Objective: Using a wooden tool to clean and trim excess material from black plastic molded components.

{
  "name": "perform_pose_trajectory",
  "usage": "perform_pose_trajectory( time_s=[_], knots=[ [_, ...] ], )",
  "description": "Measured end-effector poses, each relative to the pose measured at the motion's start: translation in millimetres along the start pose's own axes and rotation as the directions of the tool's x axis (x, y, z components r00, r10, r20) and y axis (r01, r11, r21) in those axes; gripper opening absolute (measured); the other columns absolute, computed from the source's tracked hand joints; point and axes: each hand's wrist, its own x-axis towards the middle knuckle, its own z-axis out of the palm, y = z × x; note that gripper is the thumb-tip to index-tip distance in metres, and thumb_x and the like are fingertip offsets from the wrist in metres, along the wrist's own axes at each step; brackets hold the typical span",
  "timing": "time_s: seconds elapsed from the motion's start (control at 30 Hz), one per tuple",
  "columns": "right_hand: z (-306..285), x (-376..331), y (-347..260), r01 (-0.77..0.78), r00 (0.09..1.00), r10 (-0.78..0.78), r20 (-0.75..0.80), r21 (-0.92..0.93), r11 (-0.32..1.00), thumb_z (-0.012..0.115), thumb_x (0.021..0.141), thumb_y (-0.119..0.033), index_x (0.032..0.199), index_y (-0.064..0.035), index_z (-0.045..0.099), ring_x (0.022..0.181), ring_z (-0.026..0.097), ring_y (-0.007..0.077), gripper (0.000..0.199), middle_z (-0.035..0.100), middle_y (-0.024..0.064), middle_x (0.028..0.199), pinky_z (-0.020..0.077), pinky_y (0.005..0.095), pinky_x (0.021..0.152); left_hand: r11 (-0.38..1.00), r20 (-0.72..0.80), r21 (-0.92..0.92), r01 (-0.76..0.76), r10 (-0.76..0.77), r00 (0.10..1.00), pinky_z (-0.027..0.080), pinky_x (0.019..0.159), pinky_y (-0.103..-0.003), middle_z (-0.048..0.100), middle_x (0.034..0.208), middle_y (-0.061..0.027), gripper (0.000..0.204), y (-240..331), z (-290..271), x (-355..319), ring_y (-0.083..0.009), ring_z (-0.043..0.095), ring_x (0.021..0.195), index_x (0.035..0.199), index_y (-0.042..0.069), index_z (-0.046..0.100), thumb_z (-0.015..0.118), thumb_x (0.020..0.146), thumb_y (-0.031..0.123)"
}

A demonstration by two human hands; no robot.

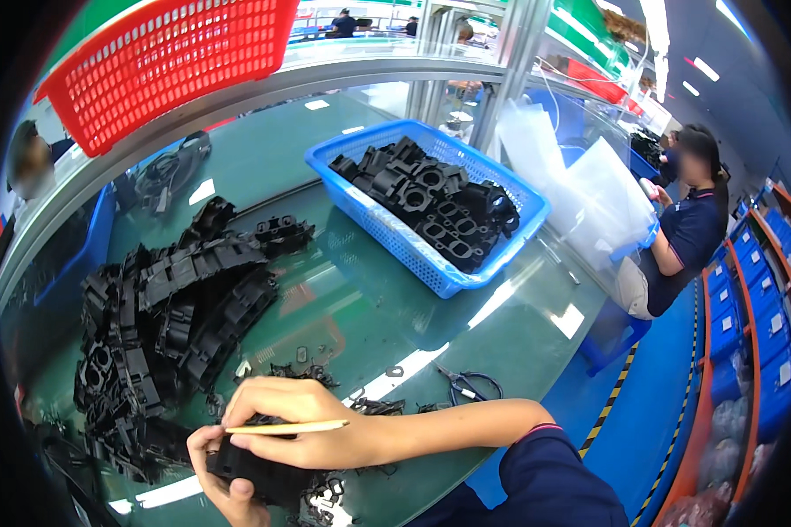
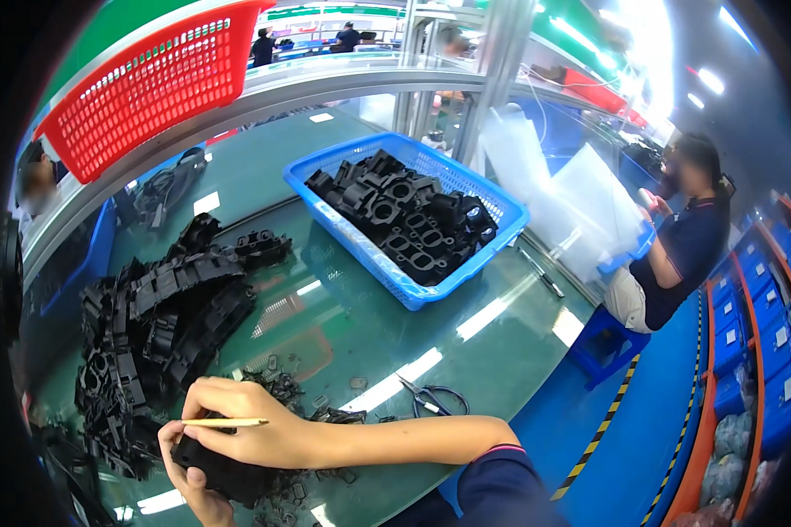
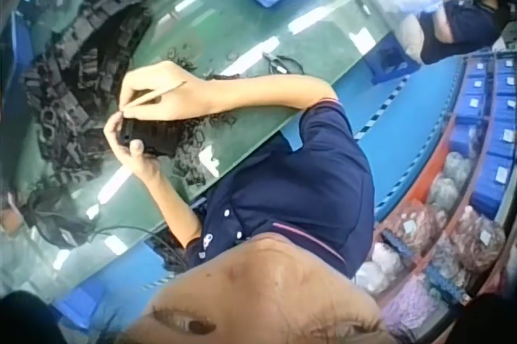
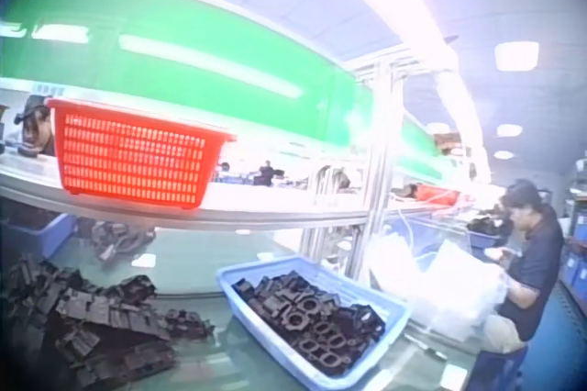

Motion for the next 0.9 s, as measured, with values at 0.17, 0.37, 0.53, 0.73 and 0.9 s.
perform_pose_trajectory(
  time_s=[0.17, 0.37, 0.53, 0.73, 0.9],
  knots=[
    [6, -3, 3, -0.006, 1.0, 0.007, 0.016, -0.072, 0.997, 0.062, 0.08, -0.004, 0.086, 0.0004, 0.057, 0.08, 0.057, 0.0213, 0.009, 0.058, 0.0096, 0.081, 0.045, 0.0299, 0.069, 0.983, 0.008, -0.15, 0.102, -0.102, 0.995, 0.043, 0.087, -0.033, 0.051, 0.107, -0.0122, 0.064, 2, -4, 0, -0.0229, 0.051, 0.101, 0.113, 0.0, 0.047, 0.069, 0.072, 0.044],
    [6, -4, 11, 0.059, 0.998, -0.059, -0.029, -0.011, 0.998, 0.061, 0.081, -0.006, 0.085, 0.0005, 0.056, 0.079, 0.055, 0.0206, 0.009, 0.056, 0.0085, 0.082, 0.0434, 0.03, 0.07, 0.975, 0.066, -0.181, 0.128, -0.117, 0.991, 0.042, 0.089, -0.035, 0.051, 0.111, -0.0132, 0.063, -2, -4, -2, -0.0252, 0.052, 0.102, 0.112, 0.001, 0.048, 0.07, 0.071, 0.042],
    [5, -4, 8, 0.011, 1.0, -0.011, 0.0, -0.062, 0.998, 0.061, 0.081, -0.008, 0.085, -0.0004, 0.057, 0.077, 0.054, 0.0187, 0.01, 0.056, 0.0064, 0.078, 0.0421, 0.0293, 0.067, 0.967, 0.109, -0.216, 0.137, -0.116, 0.987, 0.042, 0.091, -0.036, 0.051, 0.114, -0.0146, 0.06, -4, -4, 1, -0.0263, 0.052, 0.104, 0.111, 0.002, 0.049, 0.071, 0.071, 0.041],
    [7, -2, 1, -0.066, 0.997, 0.065, 0.037, 0.038, 0.997, 0.061, 0.081, -0.01, 0.085, -0.0002, 0.056, 0.073, 0.056, 0.0196, 0.012, 0.058, 0.0074, 0.078, 0.0423, 0.0304, 0.064, 0.98, 0.1, -0.171, 0.105, -0.089, 0.991, 0.042, 0.09, -0.036, 0.052, 0.111, -0.0144, 0.062, -8, -5, 1, -0.025, 0.053, 0.101, 0.112, 0.0, 0.048, 0.068, 0.073, 0.044],
    [16, -9, 19, 0.049, 0.998, -0.047, 0.029, -0.06, 0.997, 0.061, 0.081, -0.009, 0.084, 0.0004, 0.054, 0.069, 0.056, 0.0221, 0.012, 0.057, 0.0081, 0.076, 0.0425, 0.0311, 0.061, 0.977, 0.131, -0.193, 0.088, -0.063, 0.989, 0.041, 0.091, -0.038, 0.051, 0.116, -0.0151, 0.061, -18, -9, 2, -0.0264, 0.052, 0.104, 0.115, 0.0, 0.047, 0.065, 0.075, 0.042]
  ],
)
